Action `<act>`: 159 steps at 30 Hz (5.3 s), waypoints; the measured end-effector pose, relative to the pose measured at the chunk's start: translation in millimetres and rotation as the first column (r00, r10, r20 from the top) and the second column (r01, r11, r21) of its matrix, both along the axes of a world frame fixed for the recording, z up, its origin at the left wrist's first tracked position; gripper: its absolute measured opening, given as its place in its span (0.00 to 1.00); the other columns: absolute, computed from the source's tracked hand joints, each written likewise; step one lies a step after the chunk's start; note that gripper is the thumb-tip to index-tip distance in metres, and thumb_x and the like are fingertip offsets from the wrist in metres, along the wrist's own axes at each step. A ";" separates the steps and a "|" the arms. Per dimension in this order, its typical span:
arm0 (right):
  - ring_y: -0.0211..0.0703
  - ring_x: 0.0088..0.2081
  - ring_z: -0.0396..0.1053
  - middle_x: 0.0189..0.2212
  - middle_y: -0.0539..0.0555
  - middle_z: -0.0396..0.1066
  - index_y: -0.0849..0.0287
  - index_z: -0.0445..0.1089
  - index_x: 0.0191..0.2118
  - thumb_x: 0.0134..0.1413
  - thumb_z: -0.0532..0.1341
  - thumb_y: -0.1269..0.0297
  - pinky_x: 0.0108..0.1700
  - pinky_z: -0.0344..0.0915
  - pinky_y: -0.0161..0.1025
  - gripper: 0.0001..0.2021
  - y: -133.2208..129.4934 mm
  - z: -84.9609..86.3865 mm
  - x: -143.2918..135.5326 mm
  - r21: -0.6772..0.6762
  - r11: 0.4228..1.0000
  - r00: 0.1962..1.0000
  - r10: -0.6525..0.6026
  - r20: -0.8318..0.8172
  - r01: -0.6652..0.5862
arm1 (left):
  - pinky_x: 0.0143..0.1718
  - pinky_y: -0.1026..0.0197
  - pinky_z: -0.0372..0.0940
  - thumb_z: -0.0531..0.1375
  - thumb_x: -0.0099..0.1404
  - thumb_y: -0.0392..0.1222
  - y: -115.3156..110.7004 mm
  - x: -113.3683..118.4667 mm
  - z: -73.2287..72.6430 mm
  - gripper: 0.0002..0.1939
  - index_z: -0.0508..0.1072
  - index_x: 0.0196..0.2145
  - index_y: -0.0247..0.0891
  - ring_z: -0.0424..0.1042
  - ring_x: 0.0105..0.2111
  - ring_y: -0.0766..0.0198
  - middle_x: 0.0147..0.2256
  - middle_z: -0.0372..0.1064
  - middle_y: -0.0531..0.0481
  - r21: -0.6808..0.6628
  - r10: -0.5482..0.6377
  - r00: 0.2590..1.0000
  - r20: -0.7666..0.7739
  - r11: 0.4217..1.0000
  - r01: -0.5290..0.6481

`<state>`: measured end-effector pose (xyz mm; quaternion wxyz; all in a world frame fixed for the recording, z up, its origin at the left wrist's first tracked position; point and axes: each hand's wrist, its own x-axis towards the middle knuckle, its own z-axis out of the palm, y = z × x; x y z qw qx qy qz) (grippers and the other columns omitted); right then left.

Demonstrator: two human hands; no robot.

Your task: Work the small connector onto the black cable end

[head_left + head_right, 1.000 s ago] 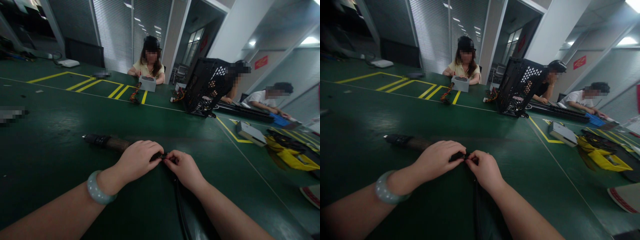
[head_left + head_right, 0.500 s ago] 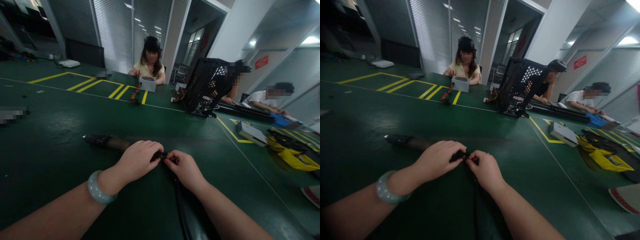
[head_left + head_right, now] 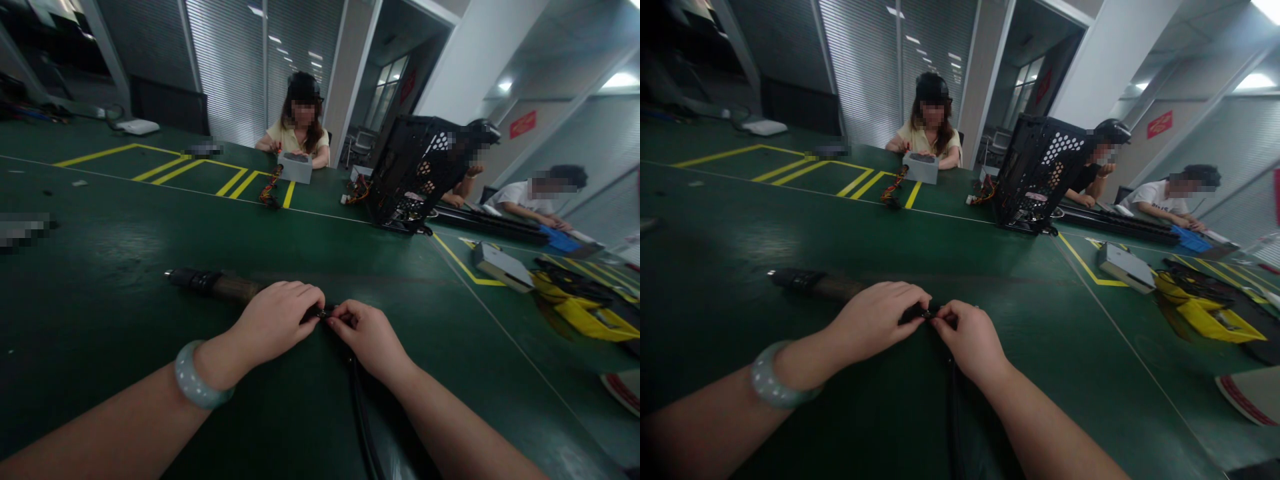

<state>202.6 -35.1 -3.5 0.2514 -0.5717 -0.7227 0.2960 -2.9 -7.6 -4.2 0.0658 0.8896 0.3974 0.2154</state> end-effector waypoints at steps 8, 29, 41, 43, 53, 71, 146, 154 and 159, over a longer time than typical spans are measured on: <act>0.39 0.34 0.73 0.32 0.49 0.76 0.55 0.73 0.36 0.57 0.62 0.62 0.36 0.63 0.34 0.04 1.0 -2.9 1.5 -0.001 1.000 1.000 -0.001 -0.007 0.001 | 0.41 0.54 0.61 0.60 0.62 0.38 0.7 1.4 0.6 0.10 0.70 0.42 0.45 0.70 0.40 0.58 0.40 0.71 0.53 -0.003 -0.026 1.000 0.010 1.000 0.026; 0.39 0.32 0.73 0.30 0.48 0.76 0.54 0.73 0.35 0.57 0.62 0.63 0.34 0.62 0.34 0.04 0.6 -1.2 1.2 -0.022 1.000 1.000 -0.007 -0.013 0.007 | 0.39 0.54 0.60 0.60 0.63 0.38 -0.8 1.0 2.1 0.07 0.69 0.40 0.44 0.69 0.39 0.58 0.38 0.71 0.54 -0.018 -0.003 1.000 -0.005 1.000 0.003; 0.39 0.33 0.73 0.31 0.48 0.76 0.54 0.73 0.35 0.57 0.62 0.62 0.35 0.62 0.34 0.04 1.4 -4.2 1.3 -0.006 1.000 1.000 -0.009 0.003 0.009 | 0.40 0.54 0.61 0.60 0.62 0.39 0.0 0.9 -1.8 0.11 0.69 0.43 0.44 0.70 0.39 0.57 0.38 0.71 0.52 -0.005 0.027 1.000 0.001 1.000 -0.027; 0.39 0.33 0.73 0.31 0.48 0.76 0.54 0.73 0.35 0.57 0.62 0.63 0.35 0.62 0.34 0.04 1.0 -3.2 1.2 -0.005 1.000 1.000 -0.010 0.006 0.010 | 0.39 0.54 0.61 0.60 0.62 0.39 -0.2 1.2 -1.0 0.09 0.70 0.42 0.43 0.70 0.38 0.57 0.38 0.71 0.52 -0.004 0.025 1.000 -0.002 1.000 -0.025; 0.39 0.34 0.73 0.32 0.48 0.76 0.54 0.73 0.35 0.57 0.62 0.63 0.35 0.63 0.34 0.04 0.5 -1.3 1.2 -0.009 1.000 1.000 -0.003 -0.003 0.003 | 0.40 0.55 0.62 0.60 0.63 0.39 -1.0 1.4 2.6 0.08 0.70 0.42 0.44 0.70 0.40 0.58 0.40 0.71 0.53 0.012 -0.027 1.000 0.002 1.000 0.027; 0.40 0.34 0.72 0.32 0.49 0.75 0.55 0.73 0.36 0.58 0.61 0.63 0.35 0.63 0.34 0.04 1.5 -5.6 2.1 -0.011 1.000 1.000 0.003 -0.018 -0.003 | 0.39 0.54 0.62 0.61 0.63 0.40 -0.7 1.4 -0.2 0.10 0.69 0.43 0.43 0.70 0.39 0.57 0.38 0.71 0.52 0.012 0.014 1.000 0.004 1.000 -0.014; 0.39 0.33 0.72 0.30 0.47 0.76 0.54 0.73 0.34 0.57 0.62 0.62 0.33 0.61 0.34 0.04 1.3 -0.4 1.5 -0.023 1.000 1.000 -0.006 -0.003 0.006 | 0.40 0.55 0.62 0.62 0.62 0.39 -3.5 1.3 2.5 0.11 0.69 0.43 0.43 0.70 0.39 0.58 0.39 0.71 0.53 0.000 0.040 0.999 0.021 0.999 -0.040; 0.39 0.32 0.71 0.30 0.47 0.75 0.54 0.73 0.34 0.57 0.61 0.62 0.33 0.60 0.34 0.04 0.5 -1.2 1.7 -0.028 1.000 1.000 -0.004 0.012 0.005 | 0.42 0.56 0.61 0.60 0.65 0.37 -1.7 1.8 6.0 0.06 0.71 0.40 0.45 0.70 0.41 0.60 0.41 0.71 0.55 0.006 -0.063 0.998 -0.005 0.998 0.063; 0.39 0.32 0.72 0.31 0.47 0.75 0.54 0.73 0.35 0.57 0.61 0.62 0.33 0.60 0.33 0.04 1.4 -1.6 1.1 -0.030 1.000 1.000 -0.004 0.010 0.004 | 0.43 0.55 0.61 0.60 0.65 0.37 -1.8 1.1 4.8 0.07 0.71 0.41 0.45 0.70 0.42 0.60 0.41 0.71 0.55 0.015 -0.057 0.998 0.004 0.998 0.057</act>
